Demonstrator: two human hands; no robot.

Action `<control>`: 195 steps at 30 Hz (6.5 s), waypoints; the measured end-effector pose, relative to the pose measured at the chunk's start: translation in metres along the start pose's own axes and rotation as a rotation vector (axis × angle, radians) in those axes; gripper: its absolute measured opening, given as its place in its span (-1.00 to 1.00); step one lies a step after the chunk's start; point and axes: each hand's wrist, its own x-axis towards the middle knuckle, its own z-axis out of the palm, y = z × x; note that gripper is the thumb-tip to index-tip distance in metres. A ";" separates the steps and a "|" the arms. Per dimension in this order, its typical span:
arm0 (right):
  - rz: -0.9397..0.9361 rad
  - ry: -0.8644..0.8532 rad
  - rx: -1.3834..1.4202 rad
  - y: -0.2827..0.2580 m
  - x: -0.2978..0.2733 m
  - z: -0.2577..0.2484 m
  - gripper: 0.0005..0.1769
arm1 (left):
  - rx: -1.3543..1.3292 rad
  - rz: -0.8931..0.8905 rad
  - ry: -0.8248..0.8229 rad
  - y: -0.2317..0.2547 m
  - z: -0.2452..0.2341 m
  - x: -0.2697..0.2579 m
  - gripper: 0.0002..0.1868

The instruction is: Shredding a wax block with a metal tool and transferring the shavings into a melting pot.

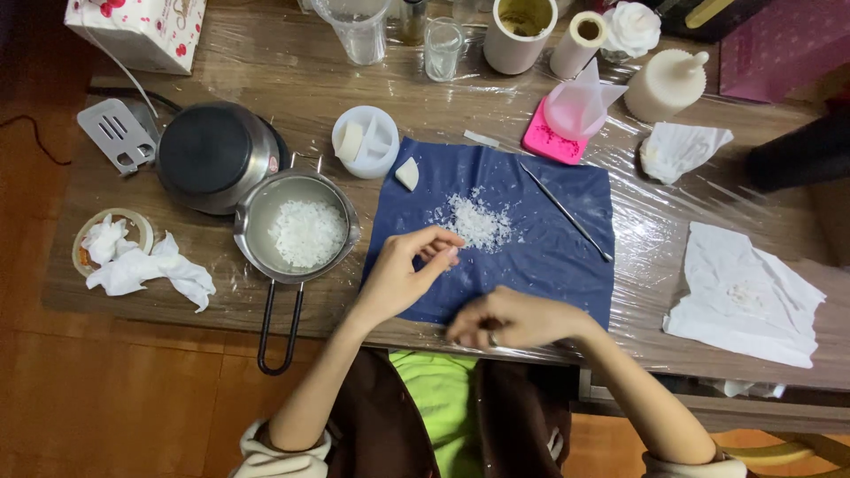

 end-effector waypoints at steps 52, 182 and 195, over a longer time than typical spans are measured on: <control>0.243 0.717 -0.684 0.019 -0.033 -0.045 -0.61 | 0.450 -0.046 -0.071 0.008 -0.003 0.005 -0.66; 0.033 0.433 -0.910 -0.059 0.193 -0.020 -0.75 | 0.832 -0.331 0.274 -0.003 -0.146 -0.046 -0.82; -0.013 0.543 -1.070 -0.037 0.173 -0.009 -0.83 | 1.017 0.037 0.408 0.011 -0.120 -0.075 -0.89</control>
